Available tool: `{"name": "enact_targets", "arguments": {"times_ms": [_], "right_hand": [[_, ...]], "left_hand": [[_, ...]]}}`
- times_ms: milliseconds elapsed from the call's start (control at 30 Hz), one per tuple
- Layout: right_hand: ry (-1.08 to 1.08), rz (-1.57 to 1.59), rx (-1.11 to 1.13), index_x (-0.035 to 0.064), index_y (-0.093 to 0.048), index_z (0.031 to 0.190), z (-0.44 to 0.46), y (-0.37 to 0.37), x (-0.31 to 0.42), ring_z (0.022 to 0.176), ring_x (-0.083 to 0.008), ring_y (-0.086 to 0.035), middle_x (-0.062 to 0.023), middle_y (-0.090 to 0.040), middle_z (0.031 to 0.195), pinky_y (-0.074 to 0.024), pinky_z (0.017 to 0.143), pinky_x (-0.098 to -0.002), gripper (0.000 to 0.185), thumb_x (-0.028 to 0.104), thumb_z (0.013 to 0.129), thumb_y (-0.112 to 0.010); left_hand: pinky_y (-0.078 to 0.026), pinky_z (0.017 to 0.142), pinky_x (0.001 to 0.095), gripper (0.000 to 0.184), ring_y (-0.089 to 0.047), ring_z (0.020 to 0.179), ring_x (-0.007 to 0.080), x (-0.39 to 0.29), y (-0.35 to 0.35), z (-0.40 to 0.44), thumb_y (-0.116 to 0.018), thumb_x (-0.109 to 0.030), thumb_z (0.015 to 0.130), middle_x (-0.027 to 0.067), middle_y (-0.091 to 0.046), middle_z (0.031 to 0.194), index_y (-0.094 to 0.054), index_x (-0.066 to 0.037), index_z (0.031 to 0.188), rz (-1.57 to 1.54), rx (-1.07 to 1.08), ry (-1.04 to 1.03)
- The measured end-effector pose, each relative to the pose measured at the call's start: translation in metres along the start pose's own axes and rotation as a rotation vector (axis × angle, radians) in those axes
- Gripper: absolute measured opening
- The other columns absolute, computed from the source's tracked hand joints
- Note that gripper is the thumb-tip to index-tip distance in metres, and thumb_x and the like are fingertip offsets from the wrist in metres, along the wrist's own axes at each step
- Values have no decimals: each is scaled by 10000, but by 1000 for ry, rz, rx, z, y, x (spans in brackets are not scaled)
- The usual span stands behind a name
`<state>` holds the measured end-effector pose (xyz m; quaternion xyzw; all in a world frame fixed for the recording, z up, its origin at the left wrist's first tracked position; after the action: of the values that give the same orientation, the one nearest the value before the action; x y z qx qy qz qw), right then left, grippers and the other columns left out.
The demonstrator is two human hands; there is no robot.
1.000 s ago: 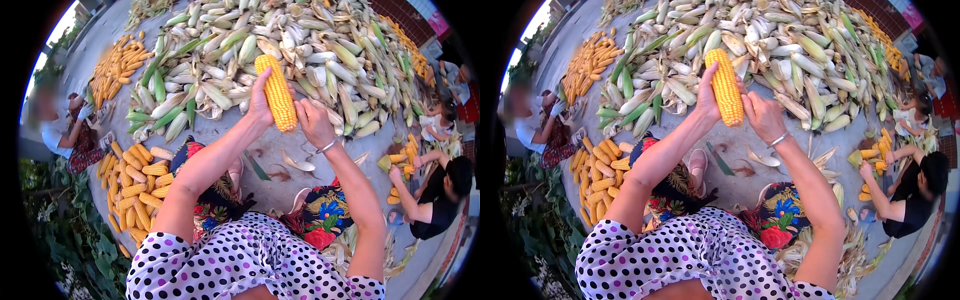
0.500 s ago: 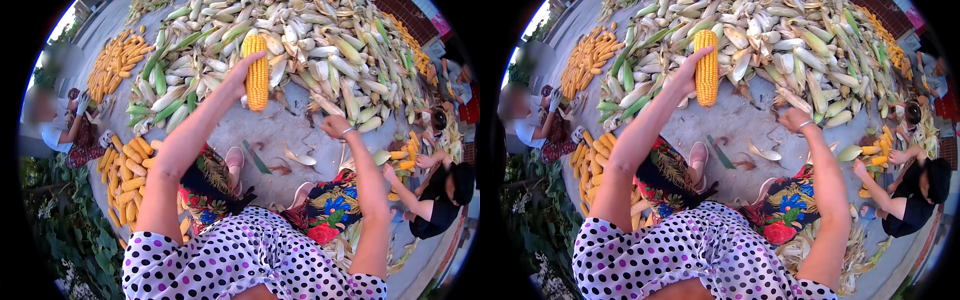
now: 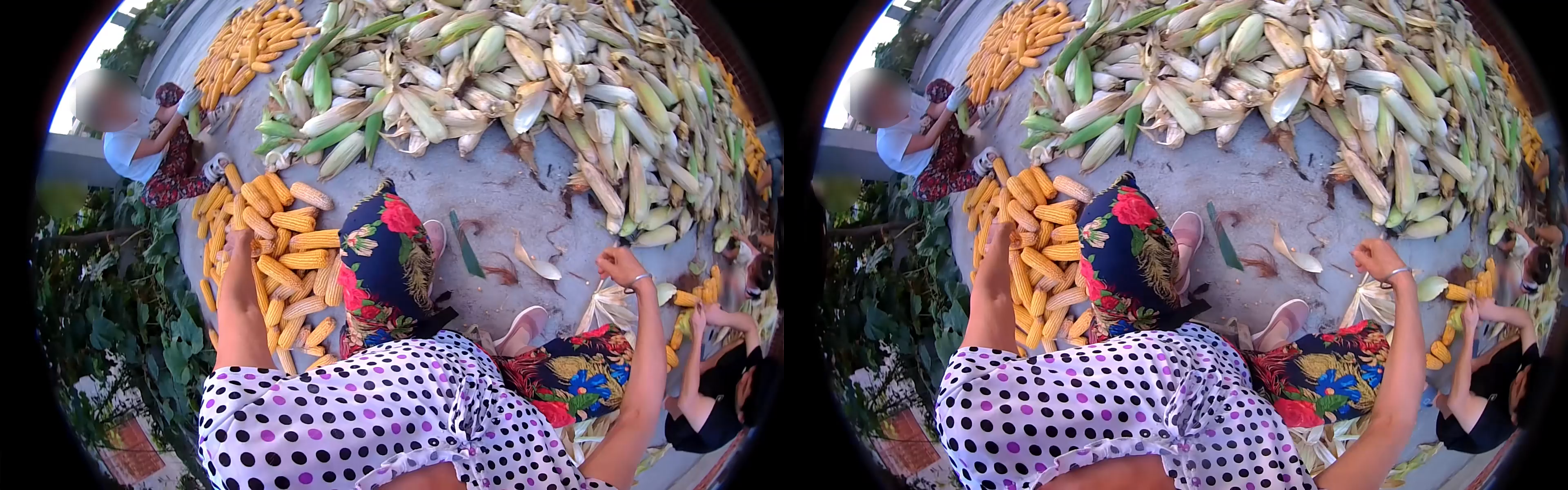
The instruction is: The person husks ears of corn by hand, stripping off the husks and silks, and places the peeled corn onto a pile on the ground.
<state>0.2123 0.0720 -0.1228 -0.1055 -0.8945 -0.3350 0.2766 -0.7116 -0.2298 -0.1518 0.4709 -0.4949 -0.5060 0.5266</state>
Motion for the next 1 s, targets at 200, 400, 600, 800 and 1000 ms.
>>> {"name": "enact_targets", "arguments": {"times_ms": [200, 400, 600, 800, 1000], "right_hand": [[-38, -106, 66, -46, -576, 826, 17, -15, -1, 613, -151, -632, -94, -623, 675, -490, 566, -274, 251, 202, 852, -553], [43, -88, 47, -42, -575, 855, 30, -14, 29, 624, -146, -621, -90, -629, 700, -489, 591, -277, 229, 186, 846, -563], [44, -26, -11, -45, -603, 897, 34, -4, 34, 769, -303, -649, -209, -646, 809, -503, 686, -354, 236, 181, 831, -588], [33, 30, -26, -58, -571, 972, 36, 9, 27, 759, -214, -639, -178, -644, 818, -495, 684, -309, 273, 188, 853, -569], [63, 42, -80, -63, -568, 980, 45, 23, 28, 790, -251, -646, -196, -642, 841, -499, 703, -322, 304, 213, 850, -573]], "left_hand": [[-472, 813, 353, 339, -620, 939, 317, -88, -21, -26, -569, -224, 719, 219, -643, 960, -651, 10, 950, -75, 222, -331], [-452, 672, 431, 295, -588, 750, 335, -379, -44, -244, -631, -271, 675, 203, -610, 775, -612, 12, 756, 74, 348, -1457], [-432, 884, 486, 449, -602, 930, 375, -505, -65, -364, -469, -345, 828, 235, -629, 962, -607, 52, 986, -30, 372, -1503], [-338, 939, 572, 506, -571, 999, 380, -542, -163, -390, -443, -401, 876, 225, -612, 1025, -596, 61, 1015, 339, 296, -1402], [-455, 881, 379, 647, -592, 958, 337, -500, -159, -354, -735, -337, 657, 202, -590, 1054, -514, 68, 1111, -663, 435, -694]]}}
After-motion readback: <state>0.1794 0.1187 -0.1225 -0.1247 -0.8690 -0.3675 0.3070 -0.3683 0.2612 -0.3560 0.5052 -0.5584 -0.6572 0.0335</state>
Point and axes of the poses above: each hand's wrist, its own z-axis towards the middle knuckle, its own y-axis out of the back of the hand, x = y × z, the point moved 10 cm from there along z, towards the middle knuckle
